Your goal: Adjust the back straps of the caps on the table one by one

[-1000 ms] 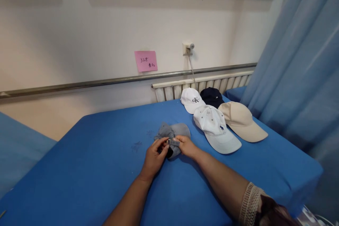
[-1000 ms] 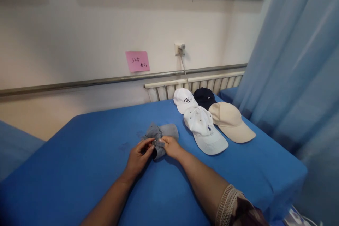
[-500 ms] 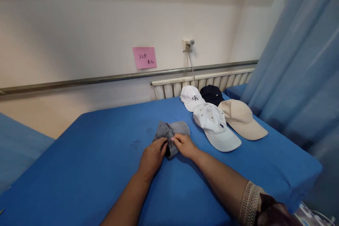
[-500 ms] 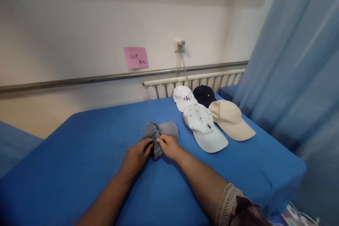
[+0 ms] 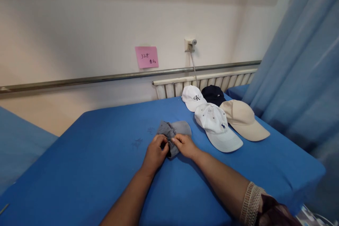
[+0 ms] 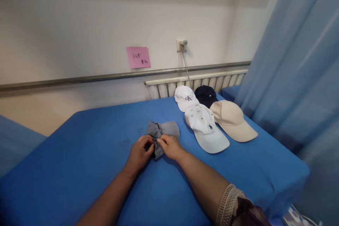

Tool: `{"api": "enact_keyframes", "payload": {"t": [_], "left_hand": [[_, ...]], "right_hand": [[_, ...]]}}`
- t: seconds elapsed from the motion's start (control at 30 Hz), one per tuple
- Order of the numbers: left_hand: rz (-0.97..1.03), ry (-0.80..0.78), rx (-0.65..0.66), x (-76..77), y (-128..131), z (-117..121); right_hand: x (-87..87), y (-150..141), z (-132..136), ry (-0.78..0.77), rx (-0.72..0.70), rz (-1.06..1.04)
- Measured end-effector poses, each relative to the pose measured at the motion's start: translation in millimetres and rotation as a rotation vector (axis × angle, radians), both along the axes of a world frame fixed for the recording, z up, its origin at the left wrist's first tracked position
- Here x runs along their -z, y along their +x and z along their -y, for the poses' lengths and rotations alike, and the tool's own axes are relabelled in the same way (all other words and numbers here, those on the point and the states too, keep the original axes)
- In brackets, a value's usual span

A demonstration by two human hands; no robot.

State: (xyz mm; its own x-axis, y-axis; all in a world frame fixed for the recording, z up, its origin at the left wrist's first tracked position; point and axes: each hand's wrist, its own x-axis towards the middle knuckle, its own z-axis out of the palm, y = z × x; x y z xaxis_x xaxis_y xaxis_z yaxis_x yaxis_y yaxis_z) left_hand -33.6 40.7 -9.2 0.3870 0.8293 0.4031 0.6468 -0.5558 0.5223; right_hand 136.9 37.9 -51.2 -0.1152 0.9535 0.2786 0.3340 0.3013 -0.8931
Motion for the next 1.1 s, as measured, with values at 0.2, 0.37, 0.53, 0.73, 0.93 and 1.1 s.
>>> {"api": "enact_keyframes", "payload": {"t": [0.2,0.37,0.53,0.73,0.93,1.1], "left_hand": [[0.067,-0.004,-0.029,-1.3,-1,-1],[0.232,-0.145,-0.072,0.4,-5,-3],[0.32,-0.227,-0.055,2.0,-8,-4],[0.131,-0.056,0.055,1.4,-5,0],[0.001,0.003,0.069,6.0,-10,-4],[-0.044,-0.007,0.079,5.2,-13,-4]], "right_hand": [[1.2,-1,-1,-0.013,0.004,-0.059],[2.7,-2,-4,-0.083,0.005,-0.209],[2.7,2,-10,-0.172,0.002,-0.296],[3.4,1,-8,-0.237,-0.061,-0.317],[2.1,1,-6,-0.243,-0.094,-0.319],[0.1,1,-5,-0.24,-0.095,-0.308]]}}
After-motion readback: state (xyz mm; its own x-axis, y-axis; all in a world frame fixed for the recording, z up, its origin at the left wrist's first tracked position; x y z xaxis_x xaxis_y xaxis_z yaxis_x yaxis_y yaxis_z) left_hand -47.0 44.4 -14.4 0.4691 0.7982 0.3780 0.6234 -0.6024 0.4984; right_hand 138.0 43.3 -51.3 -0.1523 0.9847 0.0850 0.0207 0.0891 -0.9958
